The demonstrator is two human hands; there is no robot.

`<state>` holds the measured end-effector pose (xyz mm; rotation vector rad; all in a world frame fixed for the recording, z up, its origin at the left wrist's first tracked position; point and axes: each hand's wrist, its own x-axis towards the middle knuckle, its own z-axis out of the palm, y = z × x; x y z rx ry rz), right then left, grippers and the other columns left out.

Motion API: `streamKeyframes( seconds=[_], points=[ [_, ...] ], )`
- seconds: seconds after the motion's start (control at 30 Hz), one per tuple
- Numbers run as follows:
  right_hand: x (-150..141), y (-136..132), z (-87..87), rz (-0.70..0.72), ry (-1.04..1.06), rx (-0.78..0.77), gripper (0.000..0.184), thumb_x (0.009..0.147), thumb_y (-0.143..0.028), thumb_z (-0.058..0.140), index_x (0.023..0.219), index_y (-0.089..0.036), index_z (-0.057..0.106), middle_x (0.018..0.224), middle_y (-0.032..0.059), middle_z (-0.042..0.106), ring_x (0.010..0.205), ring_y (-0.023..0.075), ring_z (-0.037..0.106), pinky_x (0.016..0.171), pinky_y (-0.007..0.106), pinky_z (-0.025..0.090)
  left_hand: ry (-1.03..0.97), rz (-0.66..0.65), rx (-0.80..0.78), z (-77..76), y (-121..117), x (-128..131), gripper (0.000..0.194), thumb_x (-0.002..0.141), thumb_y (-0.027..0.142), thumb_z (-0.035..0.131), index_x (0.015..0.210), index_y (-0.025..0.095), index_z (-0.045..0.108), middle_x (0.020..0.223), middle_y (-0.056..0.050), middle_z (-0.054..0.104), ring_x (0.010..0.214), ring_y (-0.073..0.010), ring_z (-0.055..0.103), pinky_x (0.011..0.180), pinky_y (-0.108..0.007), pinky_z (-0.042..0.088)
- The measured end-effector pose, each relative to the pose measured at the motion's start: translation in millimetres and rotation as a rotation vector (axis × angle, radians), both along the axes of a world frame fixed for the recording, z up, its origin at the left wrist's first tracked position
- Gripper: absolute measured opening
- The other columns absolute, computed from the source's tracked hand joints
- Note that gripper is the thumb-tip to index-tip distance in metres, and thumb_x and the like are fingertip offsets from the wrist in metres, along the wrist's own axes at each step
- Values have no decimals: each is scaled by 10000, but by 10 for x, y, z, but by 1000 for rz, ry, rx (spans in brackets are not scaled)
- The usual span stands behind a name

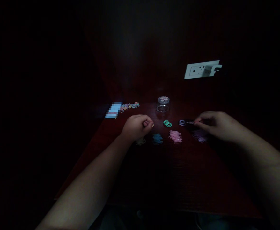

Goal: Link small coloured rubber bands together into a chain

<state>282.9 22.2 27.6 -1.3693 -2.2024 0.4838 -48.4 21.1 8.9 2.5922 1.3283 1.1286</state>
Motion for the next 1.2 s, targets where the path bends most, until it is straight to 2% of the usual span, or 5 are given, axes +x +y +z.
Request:
streamKeyframes(
  seconds=[0.1,0.3,0.7,1.0,1.2],
  points=[
    [251,31,79,-113,-93,-147,181,825,-309,627,797,-163,731,730,91,743,627,204,666,594,317,477,17,200,-66,-57,163,-216,135,843,273,592,919,214,687,847,-25,721,780,-165,655,759,-295,516],
    [373,53,90,-46,-230,-230,125,760,-283,674,769,-200,768,743,48,768,664,206,693,646,329,504,102,484,-140,-233,421,-553,276,855,261,581,1109,190,665,1196,-112,659,1168,-282,581,1074,-422,424],
    [377,47,50,-1,-184,-179,119,727,-317,677,738,-220,745,648,-5,729,553,160,654,531,272,479,140,512,-314,-344,508,-592,315,886,234,486,1113,216,703,1251,-62,678,1195,-266,592,1101,-408,418],
    [179,-38,175,-425,-82,134,174,844,-286,529,863,-181,666,780,86,714,658,196,626,602,305,431,-1,529,-355,-380,558,-635,414,880,169,477,1281,200,575,1230,-75,693,1165,-236,628,1053,-372,459],
    [-6,-45,80,-462,16,163,167,851,-266,526,905,-179,658,842,110,720,687,200,609,630,313,416,-65,543,-329,-402,583,-673,479,859,88,469,1334,130,511,1319,-129,633,1194,-201,619,1034,-310,476]
  ],
)
